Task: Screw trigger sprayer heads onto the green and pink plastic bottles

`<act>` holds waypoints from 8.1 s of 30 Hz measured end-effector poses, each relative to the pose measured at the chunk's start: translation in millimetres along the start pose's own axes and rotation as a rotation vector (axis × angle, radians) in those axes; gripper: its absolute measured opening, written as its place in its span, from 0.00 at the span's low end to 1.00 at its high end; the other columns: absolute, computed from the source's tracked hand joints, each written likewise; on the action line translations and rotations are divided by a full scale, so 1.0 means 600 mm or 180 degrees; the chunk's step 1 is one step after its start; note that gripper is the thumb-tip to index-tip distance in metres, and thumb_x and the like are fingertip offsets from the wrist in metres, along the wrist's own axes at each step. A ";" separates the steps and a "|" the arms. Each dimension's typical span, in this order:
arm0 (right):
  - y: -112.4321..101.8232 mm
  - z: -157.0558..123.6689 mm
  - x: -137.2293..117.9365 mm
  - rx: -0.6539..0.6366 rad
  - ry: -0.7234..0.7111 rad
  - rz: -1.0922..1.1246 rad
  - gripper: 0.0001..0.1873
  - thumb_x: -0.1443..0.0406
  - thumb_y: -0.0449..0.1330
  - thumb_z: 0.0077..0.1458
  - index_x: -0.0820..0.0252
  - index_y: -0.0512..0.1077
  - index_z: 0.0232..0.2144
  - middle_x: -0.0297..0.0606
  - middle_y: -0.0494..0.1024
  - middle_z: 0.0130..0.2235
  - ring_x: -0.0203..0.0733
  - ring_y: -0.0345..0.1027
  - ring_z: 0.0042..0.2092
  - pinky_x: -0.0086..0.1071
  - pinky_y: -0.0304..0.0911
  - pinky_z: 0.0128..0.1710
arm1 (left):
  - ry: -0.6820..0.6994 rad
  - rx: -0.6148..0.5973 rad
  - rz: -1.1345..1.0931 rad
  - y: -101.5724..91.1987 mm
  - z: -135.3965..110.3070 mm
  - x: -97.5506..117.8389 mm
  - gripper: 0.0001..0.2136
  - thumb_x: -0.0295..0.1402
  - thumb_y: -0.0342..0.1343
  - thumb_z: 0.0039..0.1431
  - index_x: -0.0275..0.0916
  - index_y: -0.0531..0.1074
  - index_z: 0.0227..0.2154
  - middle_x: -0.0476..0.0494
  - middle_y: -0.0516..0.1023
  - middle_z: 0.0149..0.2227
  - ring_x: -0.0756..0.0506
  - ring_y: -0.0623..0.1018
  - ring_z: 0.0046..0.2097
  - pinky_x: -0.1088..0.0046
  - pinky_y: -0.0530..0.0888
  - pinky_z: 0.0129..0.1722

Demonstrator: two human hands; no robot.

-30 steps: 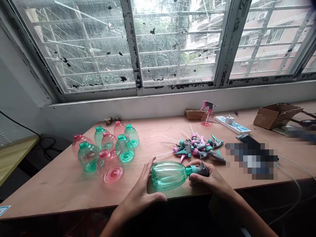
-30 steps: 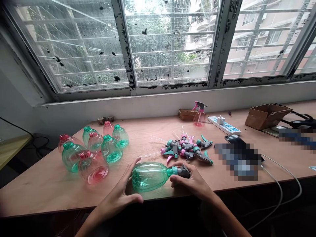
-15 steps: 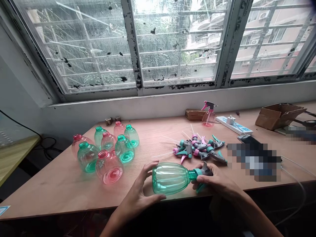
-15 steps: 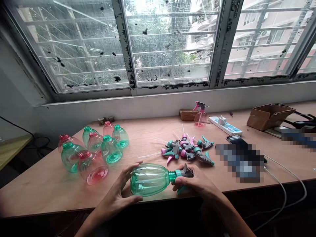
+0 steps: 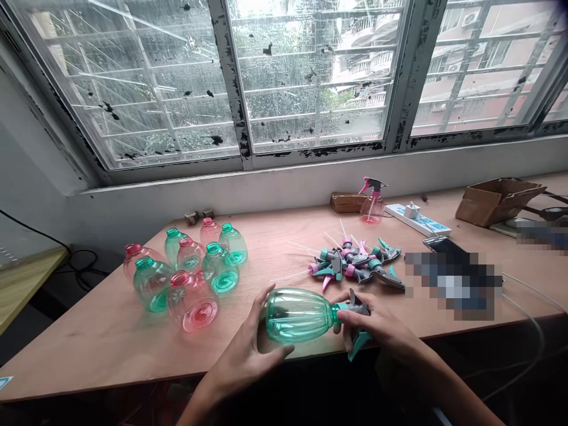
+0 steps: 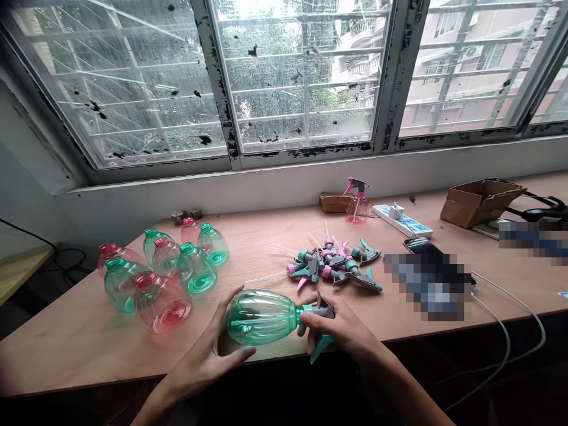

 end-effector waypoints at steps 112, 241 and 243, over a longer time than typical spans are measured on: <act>-0.013 -0.010 -0.003 0.0420 -0.0204 -0.0084 0.21 0.55 0.68 0.54 0.61 0.69 0.44 0.32 0.79 0.23 0.38 0.73 0.25 0.31 0.72 0.27 | -0.0272 -0.0276 -0.0715 0.011 -0.001 -0.009 0.47 0.28 0.64 0.56 0.55 0.40 0.69 0.41 0.55 0.70 0.37 0.69 0.63 0.56 0.66 0.64; -0.017 -0.010 0.005 0.0391 -0.0166 -0.0091 0.22 0.55 0.69 0.54 0.62 0.67 0.42 0.32 0.80 0.22 0.38 0.75 0.24 0.29 0.69 0.26 | -0.0324 -0.0186 -0.0021 -0.001 -0.005 -0.007 0.44 0.33 0.64 0.57 0.46 0.43 0.70 0.44 0.46 0.73 0.35 0.47 0.72 0.52 0.44 0.71; -0.017 -0.010 0.004 0.0414 -0.0180 -0.0079 0.21 0.55 0.69 0.54 0.62 0.68 0.42 0.32 0.80 0.23 0.38 0.75 0.24 0.28 0.69 0.26 | -0.0254 -0.0255 -0.0182 0.003 -0.003 -0.008 0.46 0.31 0.65 0.56 0.50 0.42 0.70 0.44 0.49 0.72 0.34 0.53 0.71 0.51 0.51 0.70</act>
Point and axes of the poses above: each hand's wrist, its own z-axis towards the middle knuckle, its own y-axis out of the palm, x = y × z, the point moved 6 cm from there along z, towards the middle knuckle
